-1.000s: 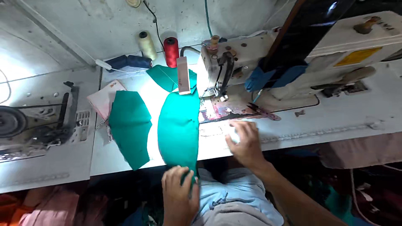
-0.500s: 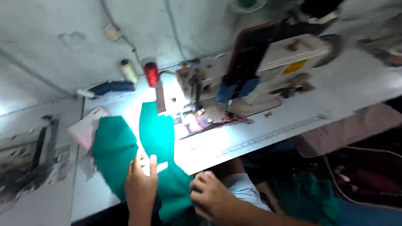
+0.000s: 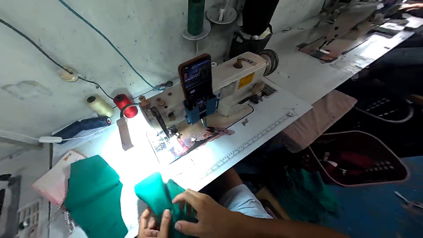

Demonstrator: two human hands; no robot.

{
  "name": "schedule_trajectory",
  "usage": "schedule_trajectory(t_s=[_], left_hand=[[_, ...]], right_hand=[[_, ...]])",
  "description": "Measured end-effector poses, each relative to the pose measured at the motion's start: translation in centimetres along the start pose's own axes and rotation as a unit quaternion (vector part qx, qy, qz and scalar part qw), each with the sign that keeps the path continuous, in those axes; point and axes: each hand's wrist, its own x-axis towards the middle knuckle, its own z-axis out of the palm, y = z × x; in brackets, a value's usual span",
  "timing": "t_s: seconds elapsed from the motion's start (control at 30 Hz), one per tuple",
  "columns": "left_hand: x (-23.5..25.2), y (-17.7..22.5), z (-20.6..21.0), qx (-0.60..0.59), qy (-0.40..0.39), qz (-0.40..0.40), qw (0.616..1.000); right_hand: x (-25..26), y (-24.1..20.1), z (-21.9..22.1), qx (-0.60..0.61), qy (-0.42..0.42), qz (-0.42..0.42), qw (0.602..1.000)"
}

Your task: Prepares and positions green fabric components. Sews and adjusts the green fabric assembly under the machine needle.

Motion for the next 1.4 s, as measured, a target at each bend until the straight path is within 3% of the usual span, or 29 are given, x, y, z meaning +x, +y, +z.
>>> schedule_trajectory(t_s=[0.07, 0.2, 0.3, 0.43, 0.47, 0.53, 0.6, 0.7, 0.77, 0.83, 0.9, 1.0, 1.13, 1.27, 1.33, 1.4], left_hand=[[-1.5, 0.0, 0.8, -0.023, -0.01, 0.003, 1.0], [-3.3, -0.1, 2.0, 0.107, 0.019, 0.111, 0.988], [-3.1, 0.9, 1.7, 0.121, -0.041, 0.094, 0.987], [-2.5, 1.9, -0.5, 0.007, -0.149, 0.069, 0.986], [-2.3, 1.9, -1.2, -0.021, -0.152, 0.079, 0.985], [-1.9, 2.6, -2.3, -0.033, -0.07, 0.099, 0.992], [-0.6, 3.9, -2.4, 0.03, 0.061, 0.114, 0.991], [1.6, 3.1, -2.9, 0.251, 0.166, 0.093, 0.949], [1.6, 1.1, -3.9, 0.387, 0.187, 0.095, 0.898], [1.7, 0.7, -3.7, 0.451, 0.186, 0.166, 0.857], [1.4, 0.2, -2.4, 0.448, 0.113, 0.212, 0.861], [2.5, -1.6, -0.1, 0.437, -0.013, 0.227, 0.87], [3.9, -4.6, 0.9, 0.476, -0.011, 0.208, 0.854], [4.2, -5.5, 0.6, 0.451, 0.003, 0.187, 0.873], [4.6, -4.0, -0.5, 0.399, -0.004, 0.198, 0.895], [5.3, -1.2, -2.5, 0.348, -0.072, 0.263, 0.897]], right_hand=[[0.8, -0.8, 0.1, 0.049, -0.019, 0.037, 0.998], [0.1, -1.8, 1.0, 0.144, -0.036, 0.084, 0.985], [-0.7, -1.6, 1.3, 0.248, -0.005, 0.093, 0.964], [-1.8, -1.7, 0.3, 0.397, 0.018, 0.111, 0.911], [-2.0, -2.0, -0.2, 0.428, 0.036, 0.138, 0.892], [-2.0, -3.0, -1.3, 0.454, 0.091, 0.205, 0.862], [-1.3, -3.9, -3.2, 0.386, 0.157, 0.238, 0.877], [0.0, -2.2, -5.8, 0.073, 0.2, 0.279, 0.936], [-0.8, 1.4, -5.8, -0.115, 0.211, 0.222, 0.945], [-0.7, 2.3, -5.6, -0.204, 0.26, 0.114, 0.937], [-0.5, 1.2, -4.3, -0.227, 0.247, 0.049, 0.941], [1.5, 0.4, -1.3, -0.2, 0.15, 0.025, 0.968], [5.8, 1.4, 1.4, -0.239, 0.13, 0.071, 0.96], [7.1, 1.4, 1.5, -0.306, 0.1, 0.081, 0.943], [6.8, 1.2, 1.0, -0.281, 0.079, 0.013, 0.956], [6.6, 0.8, -0.5, -0.183, -0.014, -0.106, 0.977]])
